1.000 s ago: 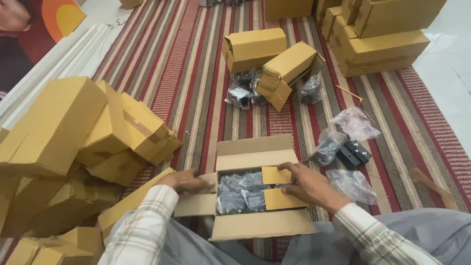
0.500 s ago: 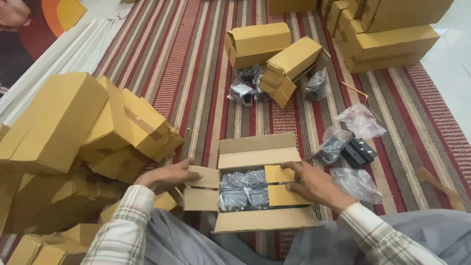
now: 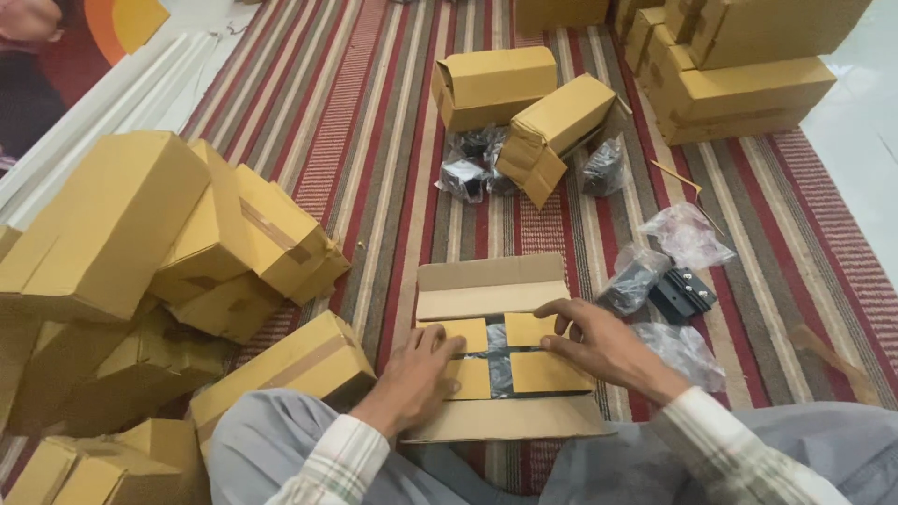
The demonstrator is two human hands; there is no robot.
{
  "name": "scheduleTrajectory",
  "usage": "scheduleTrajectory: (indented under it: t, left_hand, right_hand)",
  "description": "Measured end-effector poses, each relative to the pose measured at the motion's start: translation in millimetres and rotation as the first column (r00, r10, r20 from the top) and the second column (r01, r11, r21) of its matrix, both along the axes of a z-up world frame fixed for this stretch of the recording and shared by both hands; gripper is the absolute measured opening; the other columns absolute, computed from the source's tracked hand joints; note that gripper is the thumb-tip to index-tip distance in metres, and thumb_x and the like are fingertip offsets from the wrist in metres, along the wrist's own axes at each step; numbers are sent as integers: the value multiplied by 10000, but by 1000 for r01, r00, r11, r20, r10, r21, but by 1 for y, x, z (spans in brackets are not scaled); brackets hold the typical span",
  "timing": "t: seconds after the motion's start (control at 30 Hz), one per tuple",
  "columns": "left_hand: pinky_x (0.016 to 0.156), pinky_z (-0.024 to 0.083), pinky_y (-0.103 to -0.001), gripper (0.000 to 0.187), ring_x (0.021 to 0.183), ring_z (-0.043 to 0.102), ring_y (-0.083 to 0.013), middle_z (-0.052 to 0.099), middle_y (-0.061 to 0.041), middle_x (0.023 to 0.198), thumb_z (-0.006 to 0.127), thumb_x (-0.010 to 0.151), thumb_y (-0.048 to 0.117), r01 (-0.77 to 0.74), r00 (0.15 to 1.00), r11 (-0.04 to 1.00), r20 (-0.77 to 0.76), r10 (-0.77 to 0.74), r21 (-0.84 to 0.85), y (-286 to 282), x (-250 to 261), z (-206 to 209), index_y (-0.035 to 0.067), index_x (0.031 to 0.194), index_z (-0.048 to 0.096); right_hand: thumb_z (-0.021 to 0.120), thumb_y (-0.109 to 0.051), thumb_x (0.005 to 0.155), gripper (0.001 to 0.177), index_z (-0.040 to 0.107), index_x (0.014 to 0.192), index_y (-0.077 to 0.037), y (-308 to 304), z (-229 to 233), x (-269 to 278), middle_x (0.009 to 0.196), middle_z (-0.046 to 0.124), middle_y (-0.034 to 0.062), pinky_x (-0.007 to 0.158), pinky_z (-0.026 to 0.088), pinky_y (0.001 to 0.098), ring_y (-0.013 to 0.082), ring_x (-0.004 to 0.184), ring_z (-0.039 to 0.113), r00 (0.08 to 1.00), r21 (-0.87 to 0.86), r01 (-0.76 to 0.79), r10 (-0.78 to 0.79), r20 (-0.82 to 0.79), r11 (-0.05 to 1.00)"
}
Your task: The person packs electronic devices into small cardboard boxes, placing the devices and accessories inside and then folding the box flaps closed.
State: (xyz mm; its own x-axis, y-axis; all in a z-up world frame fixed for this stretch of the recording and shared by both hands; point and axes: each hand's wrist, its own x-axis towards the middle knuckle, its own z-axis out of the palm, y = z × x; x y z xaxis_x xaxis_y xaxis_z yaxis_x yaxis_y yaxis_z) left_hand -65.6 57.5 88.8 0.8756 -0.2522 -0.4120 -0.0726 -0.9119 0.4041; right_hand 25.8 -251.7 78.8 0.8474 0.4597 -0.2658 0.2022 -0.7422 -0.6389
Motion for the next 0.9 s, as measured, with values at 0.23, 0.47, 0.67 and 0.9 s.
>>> scheduleTrajectory:
  t: [0.23,0.47,0.67,0.9]
  left_hand:
    - [1172,454,-682,624,1578,301,-323,406,-73,1657,769,998,345,-60,992,989,100,74,-134,17,-7,-12,267,1572,537]
    - [1206,402,-523,502,1413,515,-321,599,-109,1468,683,982,540,-9,964,909,237,118,-417,63,32,-127,245,1379,768]
    - [1262,403,-587,814,1458,641,-307,657,-133,1579,336,960,696,-691,715,486,-407,568,-536,31,17,35,243,1605,540]
    - [932,590,-401,375,1084,745,-187,785,-15,1195,623,1054,487,-172,939,891,203,277,-420,28,-10,-25,158,1112,792]
  right_hand:
    - [988,-449,643,912,589,1463,-423,7,100,-55,1510,700,-161,1107,545,270,91,1360,675,822,-181,-398,261,-506,900]
    - [854,-402,950,530,513,1341,-290,2,65,-44,1385,703,-20,874,619,404,198,1108,744,946,-120,-318,306,-109,941]
    - [617,-333,1071,477,587,1538,-246,-1,22,-23,1548,587,95,1081,567,523,317,1337,641,942,-89,-288,298,151,954]
    - [641,-571,1041,585,669,1495,-203,-6,0,-24,1484,686,56,1042,580,489,278,1293,686,943,-189,-294,317,105,937]
